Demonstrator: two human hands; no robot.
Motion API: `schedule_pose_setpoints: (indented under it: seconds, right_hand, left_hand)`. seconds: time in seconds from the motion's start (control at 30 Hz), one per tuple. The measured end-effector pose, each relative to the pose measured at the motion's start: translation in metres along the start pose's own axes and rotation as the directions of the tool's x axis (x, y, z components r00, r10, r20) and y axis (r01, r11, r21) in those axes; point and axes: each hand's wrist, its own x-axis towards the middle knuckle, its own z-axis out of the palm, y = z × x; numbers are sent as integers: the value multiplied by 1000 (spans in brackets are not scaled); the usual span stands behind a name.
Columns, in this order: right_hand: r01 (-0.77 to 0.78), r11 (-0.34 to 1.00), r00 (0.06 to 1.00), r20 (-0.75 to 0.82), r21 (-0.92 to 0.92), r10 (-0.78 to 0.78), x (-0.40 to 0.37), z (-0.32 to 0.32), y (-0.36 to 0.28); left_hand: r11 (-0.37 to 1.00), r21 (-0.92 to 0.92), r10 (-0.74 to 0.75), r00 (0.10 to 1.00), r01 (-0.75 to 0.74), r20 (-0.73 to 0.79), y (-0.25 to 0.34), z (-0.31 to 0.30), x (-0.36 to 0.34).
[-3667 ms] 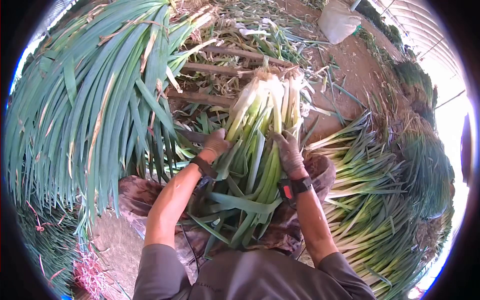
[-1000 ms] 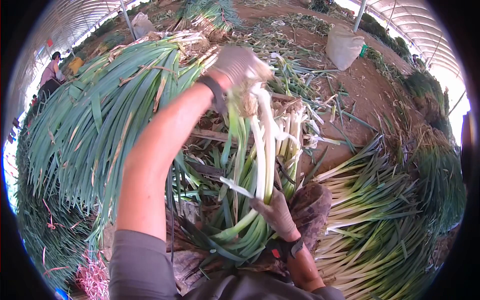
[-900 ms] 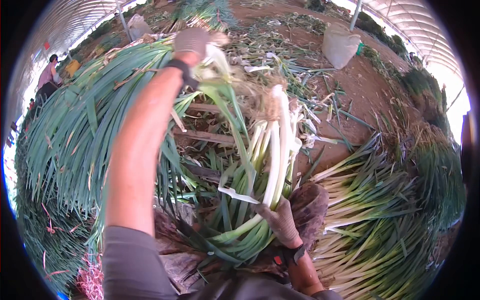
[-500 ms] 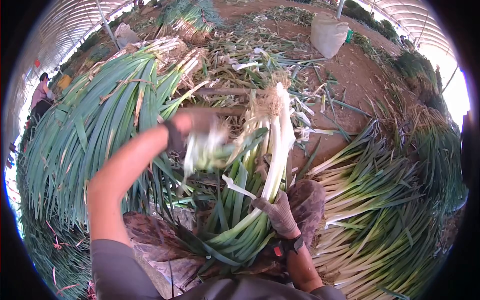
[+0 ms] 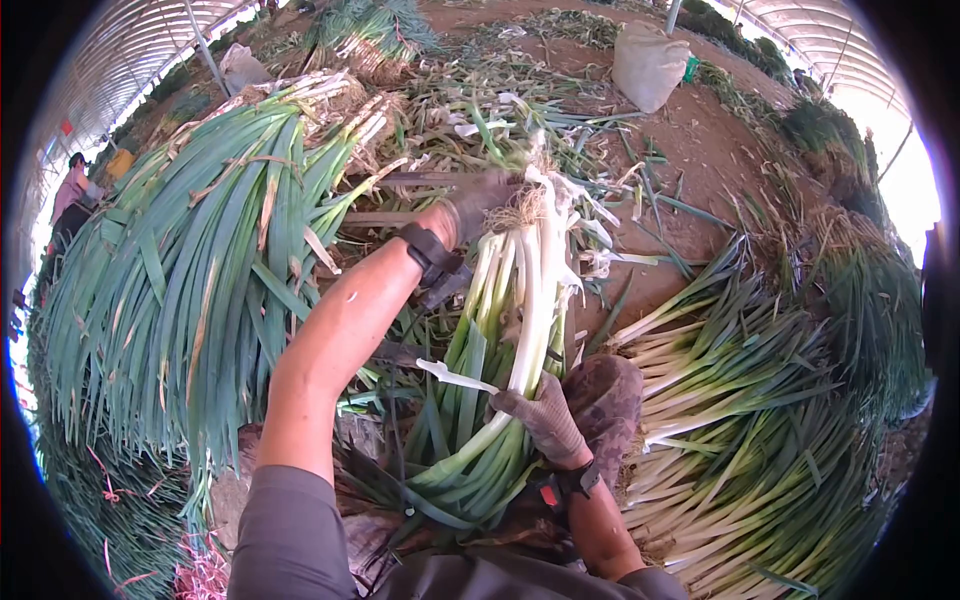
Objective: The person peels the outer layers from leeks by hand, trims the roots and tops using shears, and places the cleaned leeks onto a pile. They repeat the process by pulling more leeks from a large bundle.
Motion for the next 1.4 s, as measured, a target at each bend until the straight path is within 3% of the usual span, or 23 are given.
schedule_pose_setpoints:
  seconds: [0.1,0.13,0.17,0.23,0.3,0.37,0.4,0.47,0.5,0.53,0.57,0.6,0.67,0.73,0.8,0.83,0.87,0.9,0.93,1.07,1.17,1.3,1.4]
  right_hand:
    - [59,997,996,-69,59,-54,2,1,5]
    - [57,998,996,-65,23,-56,2,-1,3]
    - [76,997,995,-69,3,-76,5,1,-1]
    - [109,993,991,-75,-35,-111,12,5,-10]
    - [98,995,995,-40,19,-97,12,12,-28]
    - [78,997,997,-20,21,-77,9,15,-43]
    - [51,998,999,-16,22,-51,6,16,-50]
    - [51,999,999,-10,12,-51,5,16,-54]
    - [52,999,999,-3,8,-52,4,16,-55]
    - [57,998,998,-7,-14,-57,-1,17,-56]
    - [64,997,998,-11,-37,-64,-9,18,-54]
    - [73,995,997,-18,-63,-74,-18,15,-51]
    - [16,997,995,-95,-71,-23,-29,-2,-35]
    - [76,996,991,-103,-45,-80,-30,-13,-31]
    - [192,979,978,-91,68,-185,-10,-14,-32]
    - [146,987,986,-94,65,-140,0,-15,-24]
    - [97,994,992,-91,58,-92,10,-17,-14]
    - [47,998,996,-83,47,-43,17,-15,-10]
    - [66,997,995,-74,50,-62,19,-8,-8]
    - [91,995,995,-46,-50,-93,24,11,-2]
    - [67,990,998,-9,-123,-69,25,21,-8]
    - [81,949,995,80,-304,-60,20,27,-12]
    - [55,994,998,49,-96,-51,9,24,-12]
  left_hand:
    - [844,441,-86,888,305,-451,20,-17,19]
    - [905,367,-34,896,216,-443,38,-14,11]
    - [877,319,-151,837,359,-526,56,-15,13]
    - [854,377,-54,781,359,-622,63,-20,22]
    - [979,148,-59,892,139,-448,43,-81,32]
    - [945,316,40,924,89,-379,42,-111,43]
    - [796,587,108,920,148,-377,47,-113,48]
    - [929,308,-1,834,204,-552,72,-76,37]
    - [599,743,228,827,297,-514,75,-83,41]
    - [80,930,400,843,358,-359,84,-101,49]
    - [-461,809,460,878,365,-134,93,-122,54]
    - [195,972,541,812,134,-220,114,-170,31]
    - [771,636,456,663,39,-594,160,-177,-6]
    - [639,672,383,603,374,-700,185,-137,-26]
    - [313,842,157,851,439,-501,162,-128,-35]
    - [82,834,89,830,545,-551,143,-95,-39]
    - [-94,870,-103,864,485,-493,134,-93,-34]
    - [-201,899,72,921,389,-382,115,-73,-38]
    - [-211,942,179,957,262,-226,104,-41,-44]
    - [-94,990,14,994,-103,104,83,59,-38]
    - [-409,895,-395,919,-176,0,64,89,-17]
    - [-398,916,-183,974,48,-130,68,72,-4]
    - [-271,958,218,976,91,-32,94,-14,7]
